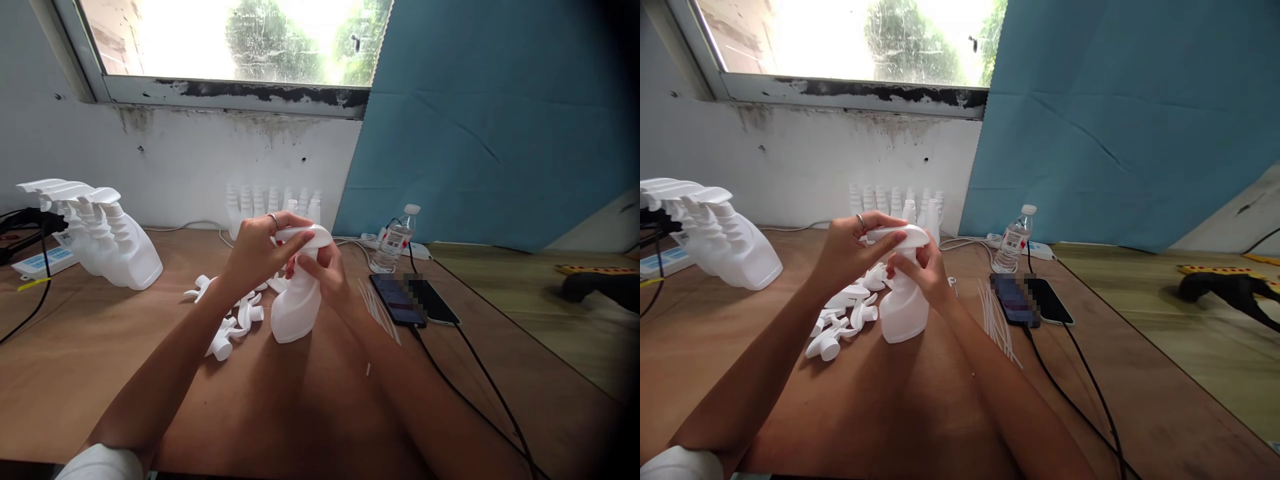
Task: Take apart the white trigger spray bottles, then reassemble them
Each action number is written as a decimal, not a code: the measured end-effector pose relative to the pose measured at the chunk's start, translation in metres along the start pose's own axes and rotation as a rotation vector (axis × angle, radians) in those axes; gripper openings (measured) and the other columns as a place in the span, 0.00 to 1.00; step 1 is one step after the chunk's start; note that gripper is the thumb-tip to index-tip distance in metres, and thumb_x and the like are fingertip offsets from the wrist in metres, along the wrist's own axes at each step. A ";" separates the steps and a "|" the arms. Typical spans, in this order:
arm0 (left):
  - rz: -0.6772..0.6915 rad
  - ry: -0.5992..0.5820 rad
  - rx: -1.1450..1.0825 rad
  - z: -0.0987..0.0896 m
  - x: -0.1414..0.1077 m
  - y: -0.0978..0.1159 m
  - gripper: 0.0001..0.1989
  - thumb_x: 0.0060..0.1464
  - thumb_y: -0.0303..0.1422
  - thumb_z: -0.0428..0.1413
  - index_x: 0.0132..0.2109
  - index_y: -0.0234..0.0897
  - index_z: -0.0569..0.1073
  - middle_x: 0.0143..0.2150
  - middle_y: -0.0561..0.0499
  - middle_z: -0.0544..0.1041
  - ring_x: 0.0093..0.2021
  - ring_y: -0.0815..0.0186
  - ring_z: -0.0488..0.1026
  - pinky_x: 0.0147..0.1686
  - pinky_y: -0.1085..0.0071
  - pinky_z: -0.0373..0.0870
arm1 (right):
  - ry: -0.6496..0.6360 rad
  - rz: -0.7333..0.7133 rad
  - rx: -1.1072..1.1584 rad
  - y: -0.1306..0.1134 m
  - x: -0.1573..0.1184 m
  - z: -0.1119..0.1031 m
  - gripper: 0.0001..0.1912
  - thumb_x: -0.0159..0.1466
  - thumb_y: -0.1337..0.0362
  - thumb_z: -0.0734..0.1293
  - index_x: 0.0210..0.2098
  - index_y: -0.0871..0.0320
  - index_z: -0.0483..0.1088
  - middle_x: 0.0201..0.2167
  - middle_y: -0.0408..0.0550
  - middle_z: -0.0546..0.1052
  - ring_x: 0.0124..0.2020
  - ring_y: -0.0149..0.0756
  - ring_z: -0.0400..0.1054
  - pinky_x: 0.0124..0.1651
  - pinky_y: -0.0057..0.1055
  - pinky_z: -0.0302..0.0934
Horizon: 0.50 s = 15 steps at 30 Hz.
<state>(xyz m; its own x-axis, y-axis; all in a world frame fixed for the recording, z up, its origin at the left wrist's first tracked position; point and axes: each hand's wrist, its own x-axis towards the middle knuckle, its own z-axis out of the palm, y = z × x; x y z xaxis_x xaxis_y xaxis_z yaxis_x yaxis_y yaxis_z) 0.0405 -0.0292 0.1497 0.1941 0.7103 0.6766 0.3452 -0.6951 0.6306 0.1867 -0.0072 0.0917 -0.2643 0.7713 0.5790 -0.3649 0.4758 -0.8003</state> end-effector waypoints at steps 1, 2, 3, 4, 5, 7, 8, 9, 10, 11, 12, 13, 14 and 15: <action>0.001 -0.002 0.001 0.000 0.000 0.000 0.12 0.55 0.39 0.58 0.42 0.37 0.79 0.19 0.56 0.74 0.18 0.72 0.69 0.20 0.77 0.66 | -0.033 0.002 0.035 0.000 0.000 -0.001 0.17 0.58 0.53 0.69 0.39 0.58 0.66 0.25 0.45 0.74 0.25 0.35 0.70 0.28 0.33 0.66; 0.000 0.000 0.001 0.000 0.000 0.000 0.12 0.55 0.39 0.58 0.42 0.37 0.79 0.18 0.56 0.73 0.17 0.72 0.68 0.20 0.77 0.65 | -0.057 0.009 0.062 0.001 0.000 -0.002 0.16 0.59 0.53 0.68 0.38 0.59 0.66 0.26 0.46 0.75 0.26 0.36 0.71 0.29 0.34 0.67; -0.003 0.007 0.002 0.000 0.000 0.000 0.12 0.55 0.39 0.58 0.41 0.37 0.79 0.18 0.56 0.73 0.17 0.73 0.67 0.20 0.77 0.65 | -0.066 0.017 0.076 0.001 0.000 -0.003 0.16 0.60 0.53 0.67 0.37 0.59 0.67 0.27 0.47 0.75 0.27 0.36 0.71 0.30 0.34 0.67; -0.007 0.016 0.005 -0.001 0.000 0.000 0.11 0.55 0.39 0.58 0.41 0.37 0.79 0.19 0.57 0.73 0.16 0.73 0.67 0.20 0.77 0.65 | -0.064 0.023 0.076 0.002 -0.001 -0.003 0.15 0.59 0.53 0.68 0.37 0.59 0.67 0.28 0.48 0.75 0.27 0.36 0.71 0.30 0.34 0.67; -0.009 0.025 0.012 -0.001 0.000 0.001 0.11 0.54 0.38 0.58 0.41 0.37 0.79 0.19 0.57 0.73 0.16 0.74 0.66 0.20 0.77 0.65 | -0.051 0.025 0.063 0.002 -0.001 -0.003 0.15 0.59 0.54 0.69 0.37 0.59 0.67 0.28 0.47 0.75 0.27 0.36 0.71 0.30 0.34 0.67; -0.009 0.035 0.023 -0.001 0.000 0.001 0.10 0.54 0.38 0.59 0.40 0.37 0.79 0.19 0.57 0.73 0.16 0.74 0.66 0.20 0.77 0.64 | -0.008 0.021 0.024 0.003 -0.001 -0.001 0.16 0.58 0.55 0.70 0.39 0.59 0.66 0.26 0.46 0.75 0.26 0.35 0.71 0.29 0.33 0.67; -0.008 0.033 0.025 -0.001 0.001 0.001 0.10 0.54 0.38 0.59 0.40 0.38 0.79 0.19 0.57 0.73 0.16 0.74 0.66 0.19 0.77 0.64 | 0.013 0.018 0.005 0.003 -0.001 0.000 0.18 0.58 0.56 0.71 0.41 0.58 0.65 0.26 0.45 0.75 0.25 0.35 0.70 0.29 0.33 0.66; -0.006 0.033 0.025 -0.002 0.000 0.001 0.10 0.54 0.38 0.59 0.40 0.38 0.79 0.19 0.57 0.73 0.17 0.74 0.66 0.19 0.78 0.63 | 0.026 0.017 -0.011 0.003 -0.001 0.001 0.20 0.57 0.55 0.71 0.43 0.58 0.64 0.25 0.44 0.74 0.25 0.35 0.70 0.29 0.33 0.66; -0.005 0.032 0.023 -0.002 0.000 0.001 0.10 0.54 0.38 0.58 0.40 0.37 0.79 0.19 0.57 0.73 0.17 0.74 0.66 0.19 0.78 0.63 | 0.032 0.015 -0.019 0.003 -0.002 0.002 0.20 0.57 0.55 0.72 0.43 0.57 0.64 0.25 0.44 0.74 0.25 0.35 0.70 0.29 0.33 0.66; -0.006 0.029 0.019 -0.002 0.000 0.001 0.11 0.54 0.38 0.58 0.40 0.37 0.79 0.19 0.57 0.73 0.17 0.74 0.66 0.18 0.78 0.62 | 0.027 0.011 -0.017 0.003 -0.002 0.002 0.20 0.57 0.54 0.71 0.43 0.57 0.64 0.26 0.44 0.75 0.25 0.35 0.71 0.29 0.33 0.67; -0.007 0.024 0.014 -0.002 0.000 0.000 0.11 0.54 0.38 0.58 0.40 0.37 0.79 0.18 0.57 0.73 0.16 0.74 0.66 0.18 0.78 0.62 | 0.012 0.007 -0.010 0.003 -0.002 0.002 0.20 0.58 0.52 0.70 0.42 0.57 0.64 0.27 0.45 0.75 0.26 0.35 0.71 0.30 0.34 0.67; -0.009 0.017 0.010 -0.002 0.000 0.000 0.11 0.55 0.39 0.58 0.41 0.37 0.79 0.18 0.57 0.72 0.16 0.74 0.66 0.18 0.78 0.62 | -0.008 0.005 -0.002 0.003 -0.002 0.001 0.19 0.59 0.51 0.69 0.41 0.58 0.65 0.27 0.46 0.75 0.27 0.35 0.71 0.30 0.34 0.67; -0.008 0.013 0.006 -0.003 0.000 0.000 0.12 0.55 0.39 0.58 0.41 0.37 0.79 0.18 0.57 0.72 0.15 0.74 0.66 0.18 0.77 0.62 | -0.026 0.005 0.002 0.003 -0.002 0.000 0.18 0.59 0.51 0.68 0.39 0.59 0.66 0.28 0.47 0.75 0.27 0.36 0.71 0.31 0.34 0.67; -0.008 0.009 0.004 -0.003 0.000 0.000 0.12 0.55 0.39 0.58 0.41 0.37 0.79 0.18 0.57 0.72 0.15 0.74 0.66 0.18 0.77 0.62 | -0.036 0.007 0.001 0.004 -0.002 0.000 0.18 0.60 0.50 0.68 0.37 0.59 0.66 0.28 0.47 0.75 0.28 0.36 0.71 0.31 0.35 0.67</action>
<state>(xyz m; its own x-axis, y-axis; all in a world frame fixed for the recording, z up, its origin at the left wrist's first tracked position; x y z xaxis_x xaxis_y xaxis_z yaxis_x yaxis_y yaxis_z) 0.0380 -0.0292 0.1507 0.1828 0.7147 0.6751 0.3500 -0.6890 0.6346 0.1862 -0.0071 0.0875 -0.2993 0.7588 0.5785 -0.3634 0.4700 -0.8044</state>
